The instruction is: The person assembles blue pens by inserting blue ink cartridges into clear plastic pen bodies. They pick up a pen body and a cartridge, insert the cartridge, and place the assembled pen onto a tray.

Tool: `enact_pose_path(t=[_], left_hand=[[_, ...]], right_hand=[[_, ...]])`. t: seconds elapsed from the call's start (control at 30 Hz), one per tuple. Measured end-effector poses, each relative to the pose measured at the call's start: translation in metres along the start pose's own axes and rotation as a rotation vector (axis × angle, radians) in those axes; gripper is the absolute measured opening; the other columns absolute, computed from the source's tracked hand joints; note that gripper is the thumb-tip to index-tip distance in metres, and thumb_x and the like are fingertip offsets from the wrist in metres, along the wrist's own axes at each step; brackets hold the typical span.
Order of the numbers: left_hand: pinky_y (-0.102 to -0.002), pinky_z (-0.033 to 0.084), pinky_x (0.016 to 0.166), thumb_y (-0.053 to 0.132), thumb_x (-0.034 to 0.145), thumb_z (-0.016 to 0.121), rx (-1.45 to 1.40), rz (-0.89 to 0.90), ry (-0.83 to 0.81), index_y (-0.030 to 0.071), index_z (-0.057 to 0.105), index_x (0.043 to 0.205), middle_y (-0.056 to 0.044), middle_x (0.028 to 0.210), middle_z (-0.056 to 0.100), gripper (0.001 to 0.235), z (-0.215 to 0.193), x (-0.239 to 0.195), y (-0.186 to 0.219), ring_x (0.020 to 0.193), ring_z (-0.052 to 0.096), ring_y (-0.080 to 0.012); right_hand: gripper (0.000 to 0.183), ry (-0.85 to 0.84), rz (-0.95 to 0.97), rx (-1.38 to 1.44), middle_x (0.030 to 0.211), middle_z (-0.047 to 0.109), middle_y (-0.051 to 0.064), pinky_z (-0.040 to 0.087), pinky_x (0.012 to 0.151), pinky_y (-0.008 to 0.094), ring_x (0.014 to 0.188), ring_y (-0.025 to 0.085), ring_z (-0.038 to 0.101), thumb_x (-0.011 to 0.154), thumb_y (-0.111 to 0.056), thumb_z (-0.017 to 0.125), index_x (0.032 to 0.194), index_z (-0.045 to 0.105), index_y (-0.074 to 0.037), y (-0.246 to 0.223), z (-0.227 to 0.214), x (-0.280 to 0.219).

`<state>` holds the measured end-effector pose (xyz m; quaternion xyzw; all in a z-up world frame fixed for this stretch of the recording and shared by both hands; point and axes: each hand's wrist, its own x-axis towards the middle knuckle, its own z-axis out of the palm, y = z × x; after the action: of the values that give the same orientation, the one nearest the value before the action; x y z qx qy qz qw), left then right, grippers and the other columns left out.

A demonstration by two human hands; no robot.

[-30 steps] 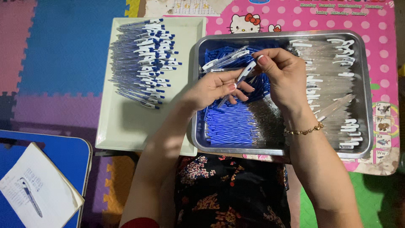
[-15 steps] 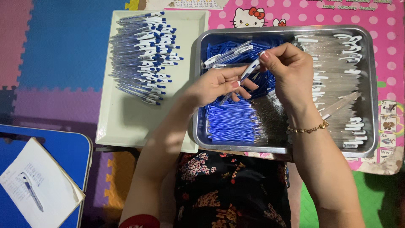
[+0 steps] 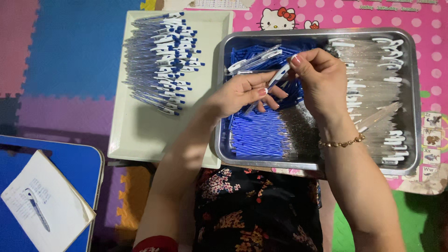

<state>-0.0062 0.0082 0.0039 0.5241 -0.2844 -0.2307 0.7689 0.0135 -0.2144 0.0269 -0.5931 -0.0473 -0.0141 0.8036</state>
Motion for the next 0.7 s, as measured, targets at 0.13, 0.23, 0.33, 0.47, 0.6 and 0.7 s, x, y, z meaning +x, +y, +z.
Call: enact_pose_path(t=[0.13,0.23,0.33,0.47,0.6,0.7], left_hand=[[-0.022,0.061,0.069,0.015,0.113,0.052,0.01,0.083,0.022,0.002,0.038,0.163,-0.026,0.131,0.072,0.053,-0.007,0.003,-0.017,0.095,0.079,-0.0211],[-0.019,0.049,0.058,0.011,0.113,0.052,0.098,0.057,0.115,0.001,0.048,0.157,-0.019,0.114,0.076,0.045,-0.001,0.002,0.0,0.072,0.065,-0.013],[-0.024,0.048,0.07,0.016,0.113,0.052,0.45,-0.009,0.26,0.007,0.058,0.149,-0.004,0.092,0.074,0.038,0.015,0.003,0.026,0.073,0.06,-0.0098],[-0.015,0.044,0.047,0.016,0.113,0.048,0.747,-0.266,0.389,0.022,0.053,0.153,-0.004,0.109,0.077,0.041,0.028,-0.01,0.082,0.059,0.053,-0.0056],[-0.021,0.053,0.081,0.021,0.112,0.05,1.199,-0.033,0.612,0.021,0.068,0.135,0.002,0.115,0.063,0.029,-0.001,-0.072,0.11,0.097,0.059,-0.0093],[-0.04,0.039,0.092,0.017,0.109,0.058,1.633,0.086,0.591,0.013,0.073,0.132,-0.004,0.113,0.068,0.027,-0.034,-0.128,0.106,0.107,0.057,-0.0271]], right_hand=[[0.022,-0.009,-0.144,-0.164,0.087,0.071,0.011,0.059,0.076,0.026,0.076,0.013,0.068,0.105,-0.016,0.085,0.105,0.072,0.001,0.003,-0.004,-0.001],[0.018,-0.057,-0.197,-0.307,0.09,0.07,0.01,0.057,0.078,0.026,0.079,0.014,0.067,0.113,-0.014,0.079,0.108,0.068,-0.001,-0.015,0.007,-0.011],[0.014,-0.069,-0.271,-0.396,0.088,0.067,0.009,0.054,0.08,0.027,0.081,0.015,0.065,0.12,-0.007,0.07,0.107,0.064,-0.003,-0.022,0.013,-0.017],[0.023,-0.024,-0.382,-0.455,0.103,0.069,0.015,0.057,0.082,0.028,0.091,0.019,0.07,0.126,-0.02,0.062,0.122,0.063,0.002,-0.023,0.004,-0.017],[0.01,0.019,-0.336,-0.538,0.099,0.072,0.012,0.053,0.08,0.027,0.084,0.015,0.065,0.125,-0.006,0.064,0.119,0.067,0.0,-0.028,0.003,-0.017],[0.009,-0.007,-0.321,-0.592,0.102,0.072,0.008,0.051,0.082,0.027,0.092,0.013,0.065,0.123,-0.007,0.065,0.116,0.07,-0.002,-0.025,0.002,-0.018]])
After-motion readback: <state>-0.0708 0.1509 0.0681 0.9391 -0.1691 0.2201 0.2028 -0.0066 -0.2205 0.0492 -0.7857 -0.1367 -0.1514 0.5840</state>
